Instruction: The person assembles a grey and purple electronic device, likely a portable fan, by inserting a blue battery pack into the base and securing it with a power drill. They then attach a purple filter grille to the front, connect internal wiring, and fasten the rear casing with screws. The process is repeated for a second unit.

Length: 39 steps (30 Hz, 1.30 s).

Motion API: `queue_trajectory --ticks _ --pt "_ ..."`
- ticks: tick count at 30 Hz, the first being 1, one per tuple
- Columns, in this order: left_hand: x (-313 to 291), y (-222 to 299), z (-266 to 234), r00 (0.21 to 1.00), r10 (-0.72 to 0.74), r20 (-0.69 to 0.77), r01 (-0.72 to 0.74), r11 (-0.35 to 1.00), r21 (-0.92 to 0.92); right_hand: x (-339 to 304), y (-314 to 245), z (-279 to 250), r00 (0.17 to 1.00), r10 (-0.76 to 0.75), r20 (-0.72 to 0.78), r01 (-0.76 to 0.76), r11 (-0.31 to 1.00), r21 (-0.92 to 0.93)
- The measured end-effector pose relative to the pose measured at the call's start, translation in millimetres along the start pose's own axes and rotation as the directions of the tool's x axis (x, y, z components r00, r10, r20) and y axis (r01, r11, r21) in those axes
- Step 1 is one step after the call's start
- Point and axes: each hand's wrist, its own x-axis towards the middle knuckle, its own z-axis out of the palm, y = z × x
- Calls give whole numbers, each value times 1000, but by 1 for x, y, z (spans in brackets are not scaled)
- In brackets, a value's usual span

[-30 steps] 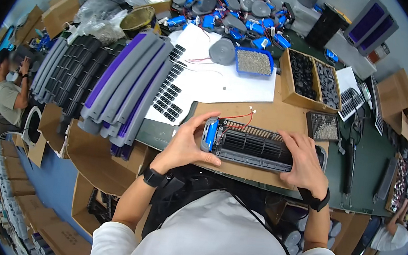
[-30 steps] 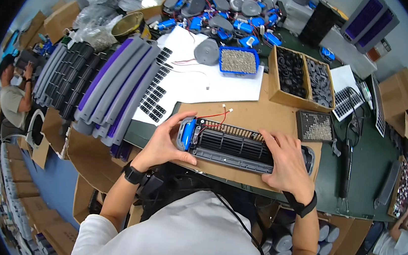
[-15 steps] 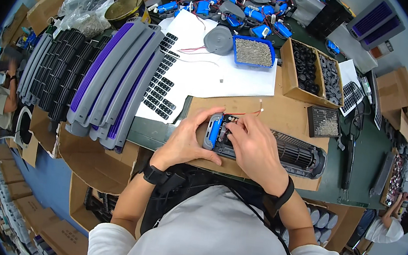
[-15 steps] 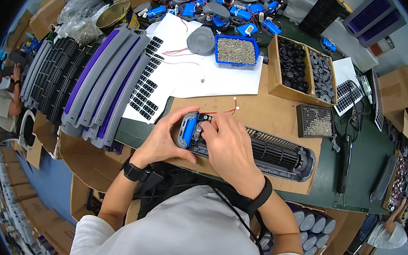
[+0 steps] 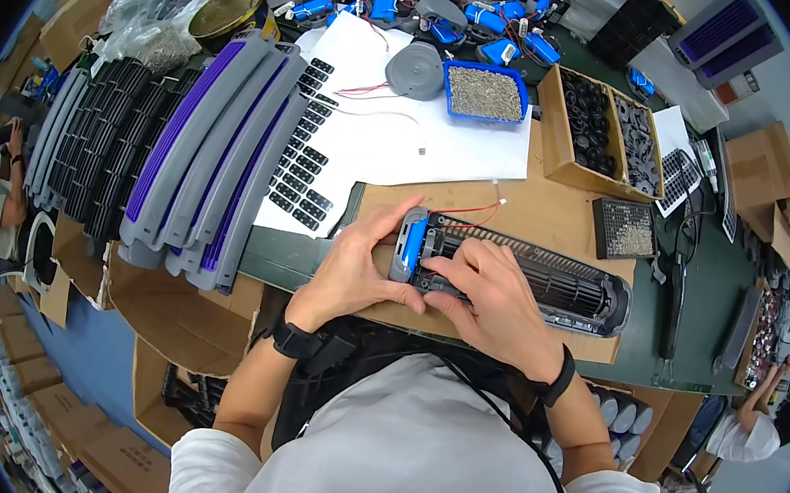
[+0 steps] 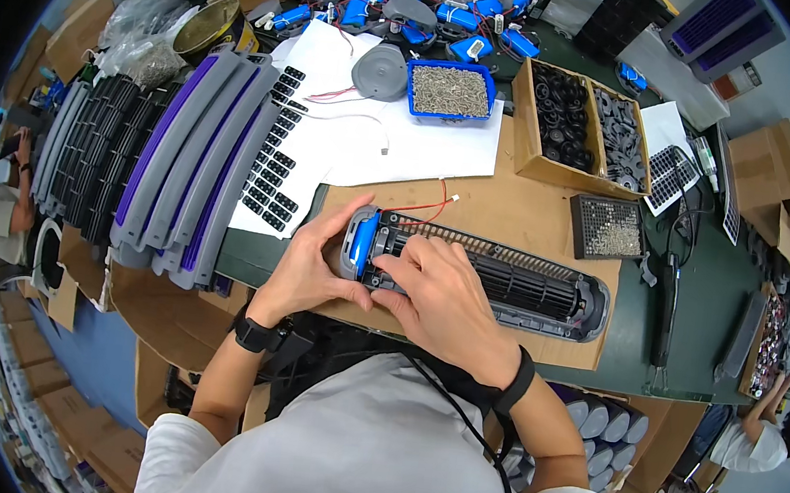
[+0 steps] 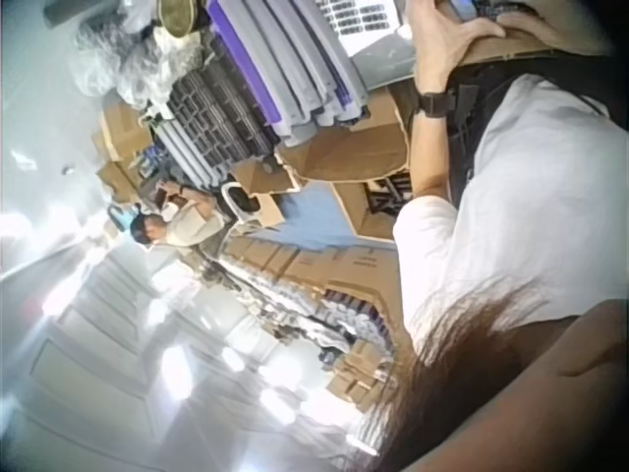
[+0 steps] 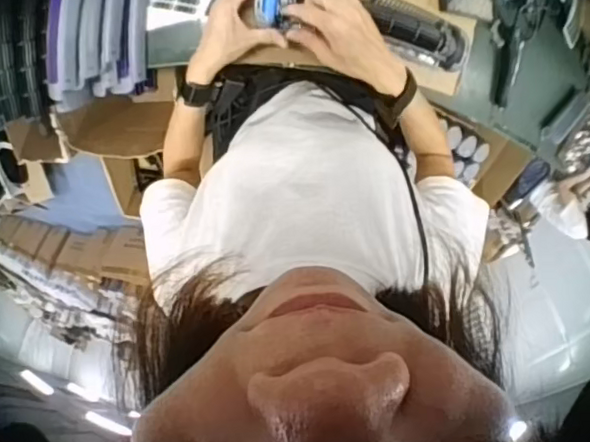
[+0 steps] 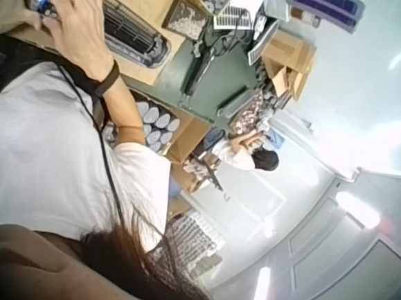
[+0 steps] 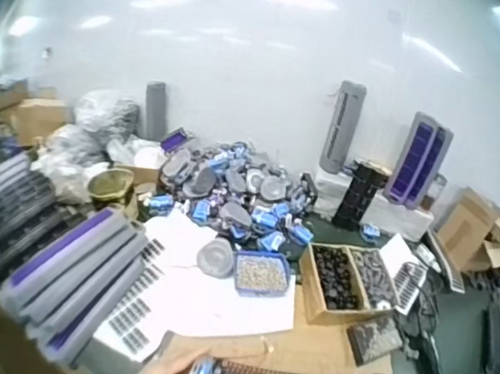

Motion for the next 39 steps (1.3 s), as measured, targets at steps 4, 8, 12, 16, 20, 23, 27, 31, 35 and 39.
queue_trajectory --ticks 4,8,12,16,20,23,27,31,35,39 --pt "-4 5 2 996 70 -63 -67 996 54 1 1 7 1000 7 -8 -7 1000 -23" --pt "-11 10 6 983 39 -178 -17 993 120 3 3 11 1000 11 -24 -11 1000 -17" --pt "-21 14 11 960 25 -277 12 991 131 7 1 10 1000 14 15 -14 1000 18" --pt "-24 14 19 929 106 -355 -35 979 201 12 0 7 999 -9 48 6 998 58" --pt "-25 9 21 924 107 -368 -43 983 178 19 5 5 993 -46 113 37 996 78" --pt "-25 17 5 941 -5 -339 35 996 84 22 4 1 986 -48 161 41 998 49" --pt "-17 42 -81 776 258 -575 87 860 503 19 8 -7 998 11 63 -18 994 112" --pt "-37 30 -177 641 296 -708 575 426 698 17 4 -27 1000 4 15 -5 999 43" --pt "-47 26 -222 771 -295 -565 620 553 557 18 7 -24 999 -25 -20 27 990 135" --pt "-42 23 -221 768 -277 -577 588 661 466 18 10 -13 1000 20 2 -19 957 288"
